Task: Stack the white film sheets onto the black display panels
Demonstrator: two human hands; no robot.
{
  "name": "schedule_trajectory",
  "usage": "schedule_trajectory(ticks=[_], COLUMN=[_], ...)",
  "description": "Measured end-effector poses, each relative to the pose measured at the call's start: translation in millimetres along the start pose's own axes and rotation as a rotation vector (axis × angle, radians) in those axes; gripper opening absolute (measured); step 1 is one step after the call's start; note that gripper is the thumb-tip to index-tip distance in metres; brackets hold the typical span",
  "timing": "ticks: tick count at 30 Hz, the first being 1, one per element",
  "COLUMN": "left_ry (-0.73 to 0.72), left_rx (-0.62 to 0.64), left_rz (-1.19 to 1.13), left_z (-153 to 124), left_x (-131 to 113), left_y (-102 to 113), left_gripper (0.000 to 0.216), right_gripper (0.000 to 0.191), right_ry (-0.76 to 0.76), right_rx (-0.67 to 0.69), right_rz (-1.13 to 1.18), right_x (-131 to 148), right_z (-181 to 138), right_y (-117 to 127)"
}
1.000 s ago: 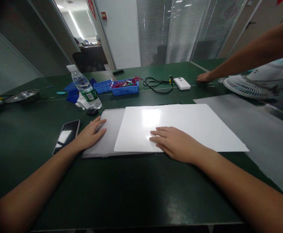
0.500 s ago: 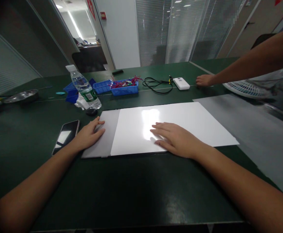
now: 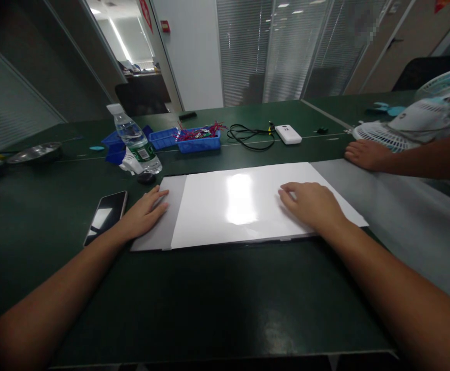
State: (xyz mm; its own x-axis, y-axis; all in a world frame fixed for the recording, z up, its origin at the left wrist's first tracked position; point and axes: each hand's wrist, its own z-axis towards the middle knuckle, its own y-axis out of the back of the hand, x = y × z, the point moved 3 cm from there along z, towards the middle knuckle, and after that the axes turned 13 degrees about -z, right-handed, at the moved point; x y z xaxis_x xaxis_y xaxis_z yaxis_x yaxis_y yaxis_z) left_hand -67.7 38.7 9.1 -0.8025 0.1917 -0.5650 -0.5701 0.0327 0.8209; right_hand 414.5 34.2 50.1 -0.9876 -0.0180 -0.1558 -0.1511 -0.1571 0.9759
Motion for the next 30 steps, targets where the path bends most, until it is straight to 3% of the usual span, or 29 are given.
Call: schedule_trajectory(ticks=[6, 9, 16, 22, 30], left_ry=[0.003, -0.011, 0.012, 0.101, 0.094], left_rx=[0.016, 0.015, 0.022, -0.025, -0.03], left_rz=[-0.019, -0.009, 0.021, 0.021, 0.042], left_z=[0.4, 1.4, 2.9, 1.9, 1.7], left_x=[-1.3, 3.4, 2.9, -6.4, -5.0], left_y=[-1.5, -3.4, -3.0, 1.3, 0.8], left_gripper=[0.09, 0.093, 0.097, 0.087, 0.083], right_gripper=[0.055, 0.057, 0.055, 0.056, 0.054], right_ry=[0.459, 0.557, 0.436, 0.175, 0.203], right_rx=[-0.14, -0.147, -0.214, -0.055, -0.072], right_rz=[0.193, 0.274, 0.24, 0.129, 0.154], right_x=[28.1, 41.2, 31.7, 11.8, 13.8], right_z=[-7.7, -15.0, -9.5, 1.2, 0.2], right_y=[-10.0, -6.4, -4.8, -9.2, -11.0])
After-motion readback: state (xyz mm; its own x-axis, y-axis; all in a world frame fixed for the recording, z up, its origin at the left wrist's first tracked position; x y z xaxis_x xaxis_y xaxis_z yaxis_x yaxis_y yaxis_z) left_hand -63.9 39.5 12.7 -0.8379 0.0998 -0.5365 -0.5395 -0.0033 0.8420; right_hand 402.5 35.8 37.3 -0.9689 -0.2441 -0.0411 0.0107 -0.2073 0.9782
